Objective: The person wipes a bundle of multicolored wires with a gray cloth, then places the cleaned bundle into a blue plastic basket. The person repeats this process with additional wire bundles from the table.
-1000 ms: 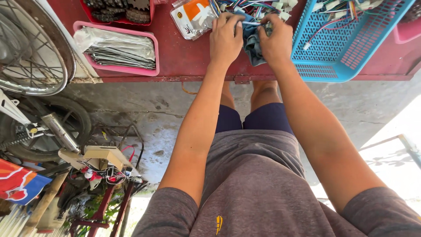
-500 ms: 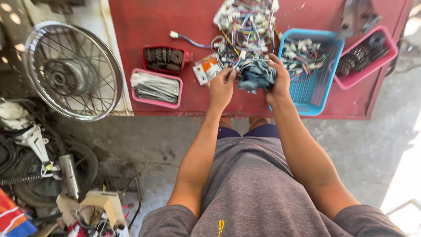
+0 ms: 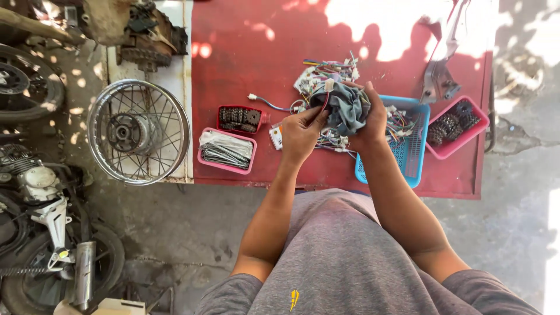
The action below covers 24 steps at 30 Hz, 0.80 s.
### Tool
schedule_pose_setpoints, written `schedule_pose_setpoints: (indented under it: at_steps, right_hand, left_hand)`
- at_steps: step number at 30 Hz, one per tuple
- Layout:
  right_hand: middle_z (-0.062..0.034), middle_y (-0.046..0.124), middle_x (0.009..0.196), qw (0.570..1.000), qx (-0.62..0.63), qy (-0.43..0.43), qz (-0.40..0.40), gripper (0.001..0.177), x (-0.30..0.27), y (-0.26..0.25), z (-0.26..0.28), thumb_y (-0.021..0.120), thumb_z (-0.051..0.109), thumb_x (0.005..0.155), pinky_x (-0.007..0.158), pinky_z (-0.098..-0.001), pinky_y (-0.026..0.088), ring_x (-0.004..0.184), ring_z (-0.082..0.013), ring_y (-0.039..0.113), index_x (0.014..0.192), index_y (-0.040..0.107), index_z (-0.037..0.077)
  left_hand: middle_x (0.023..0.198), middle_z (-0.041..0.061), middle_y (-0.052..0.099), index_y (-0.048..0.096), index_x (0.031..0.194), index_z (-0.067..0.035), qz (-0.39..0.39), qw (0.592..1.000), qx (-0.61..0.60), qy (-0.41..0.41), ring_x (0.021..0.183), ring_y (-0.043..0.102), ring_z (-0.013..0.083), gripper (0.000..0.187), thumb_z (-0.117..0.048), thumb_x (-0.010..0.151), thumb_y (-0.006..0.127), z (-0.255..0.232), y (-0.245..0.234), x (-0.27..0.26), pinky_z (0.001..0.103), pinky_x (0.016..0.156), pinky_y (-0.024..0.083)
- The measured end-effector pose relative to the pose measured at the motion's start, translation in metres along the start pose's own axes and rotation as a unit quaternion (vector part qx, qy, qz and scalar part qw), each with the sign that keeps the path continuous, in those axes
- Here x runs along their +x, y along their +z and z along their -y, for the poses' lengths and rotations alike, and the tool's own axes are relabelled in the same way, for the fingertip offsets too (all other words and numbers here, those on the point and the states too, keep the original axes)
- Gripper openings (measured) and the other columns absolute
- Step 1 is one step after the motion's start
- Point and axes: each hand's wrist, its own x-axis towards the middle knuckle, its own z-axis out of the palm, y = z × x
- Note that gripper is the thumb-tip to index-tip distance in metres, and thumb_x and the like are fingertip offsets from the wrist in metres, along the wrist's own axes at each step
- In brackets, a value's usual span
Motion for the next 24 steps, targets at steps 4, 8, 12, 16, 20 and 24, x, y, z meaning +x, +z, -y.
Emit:
schedule_pose_setpoints:
  at_steps: [4,8,12,16,20,24]
  right_hand:
    - [-0.0136,0.073,0.090,0.983,-0.180,-0.036,-0.009,0.038,-0.013,0.019,0.013,0.064,0.030,0.091,0.082,-0.0382,0.064,0.080,-0.0205,0.074,0.116,0.076,0.003]
    - [-0.0066,0.070,0.086,0.908,-0.394,-0.125,0.064,0.022,-0.013,0.013,0.021,0.072,0.019,0.093,0.072,-0.0297,0.056,0.080,-0.0109,0.063,0.111,0.077,0.008]
    - [0.0002,0.065,0.070,0.856,-0.496,-0.107,0.095,0.016,-0.011,0.011,0.029,0.073,0.023,0.091,0.062,-0.0237,0.049,0.066,-0.0071,0.056,0.104,0.076,0.016]
    - [-0.0009,0.064,0.072,0.856,-0.490,-0.129,0.102,0.016,-0.023,0.032,0.028,0.072,0.019,0.089,0.064,-0.0256,0.048,0.072,-0.0073,0.055,0.102,0.077,0.011]
    - [-0.0139,0.072,0.082,0.832,-0.509,-0.194,0.109,0.017,-0.030,0.039,0.013,0.075,0.018,0.086,0.071,-0.0375,0.052,0.080,-0.0171,0.063,0.100,0.080,0.010]
    - [-0.0161,0.075,0.088,0.791,-0.542,-0.256,0.124,0.016,-0.042,0.058,0.008,0.074,0.013,0.085,0.074,-0.0413,0.055,0.085,-0.0318,0.073,0.098,0.081,0.008]
  left_hand:
    - [0.061,0.012,0.064,0.080,0.088,-0.017,0.009,0.999,-0.002,0.042,0.070,0.065,0.0097,0.010,-0.020,0.094,0.072,-0.033,-0.009,0.001,0.033,0.070,0.054]
    - [0.046,-0.002,0.045,0.070,0.065,-0.019,0.108,0.992,-0.004,0.069,0.058,0.042,0.0021,0.028,-0.015,0.093,0.069,-0.048,-0.022,0.000,0.023,0.057,0.042]
    - [0.043,0.001,0.043,0.059,0.058,-0.012,0.225,0.969,0.020,0.096,0.051,0.040,0.0111,0.031,-0.015,0.087,0.071,-0.056,-0.042,0.004,0.031,0.052,0.036]
    - [0.051,0.009,0.057,0.066,0.066,-0.005,0.218,0.972,0.029,0.082,0.057,0.048,0.0170,0.040,-0.032,0.095,0.069,-0.076,-0.072,0.016,0.034,0.055,0.042]
    - [0.078,0.009,0.071,0.078,0.096,-0.010,0.067,0.989,-0.012,0.133,0.076,0.065,0.0140,0.021,-0.031,0.097,0.074,-0.066,-0.070,0.027,0.028,0.061,0.054]
    - [0.080,0.009,0.073,0.081,0.099,-0.012,0.027,0.985,-0.026,0.166,0.078,0.071,0.0170,0.010,-0.020,0.094,0.078,-0.056,-0.061,0.026,0.028,0.061,0.057]
